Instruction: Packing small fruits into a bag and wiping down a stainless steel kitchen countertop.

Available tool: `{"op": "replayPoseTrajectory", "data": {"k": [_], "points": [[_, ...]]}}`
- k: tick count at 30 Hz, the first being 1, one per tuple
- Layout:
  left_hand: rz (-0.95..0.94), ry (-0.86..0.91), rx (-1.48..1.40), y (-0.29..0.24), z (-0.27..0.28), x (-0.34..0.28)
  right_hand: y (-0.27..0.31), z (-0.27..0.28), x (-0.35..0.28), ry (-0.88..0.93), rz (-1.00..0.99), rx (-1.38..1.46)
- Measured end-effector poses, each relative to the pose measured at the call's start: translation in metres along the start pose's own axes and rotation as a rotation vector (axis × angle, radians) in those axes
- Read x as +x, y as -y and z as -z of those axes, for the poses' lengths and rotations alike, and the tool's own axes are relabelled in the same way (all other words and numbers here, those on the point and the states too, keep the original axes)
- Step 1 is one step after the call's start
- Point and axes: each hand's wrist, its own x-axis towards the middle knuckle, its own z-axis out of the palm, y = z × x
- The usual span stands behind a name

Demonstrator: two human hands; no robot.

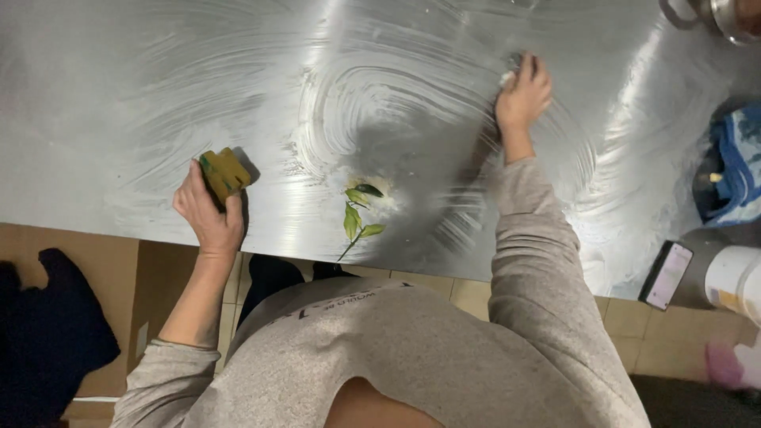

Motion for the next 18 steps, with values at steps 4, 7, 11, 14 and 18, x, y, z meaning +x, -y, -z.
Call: {"op": "replayPoseTrajectory", "data": {"k": [4, 7, 11, 14, 18], "points": [[0.064, -0.008, -0.041, -0.005, 0.003, 0.004, 0.138, 0.01, 0.0, 0.127, 0.406, 0.159], [0.059, -0.017, -0.072, -0.01, 0.009, 0.001, 0.205, 0.007, -0.029, 0.157, 0.699, 0.231], [0.074, -0.008, -0.036, -0.006, 0.018, -0.004, 0.283, 0.049, -0.1, 0.269, 0.919, 0.292], [0.072, -0.037, -0.023, 0.003, 0.014, 0.002, 0.284, 0.062, -0.123, 0.309, 1.111, 0.422], [0.067, -0.02, -0.028, 0.004, 0.016, -0.006, 0.248, 0.07, -0.095, 0.473, 1.07, 0.381]]}}
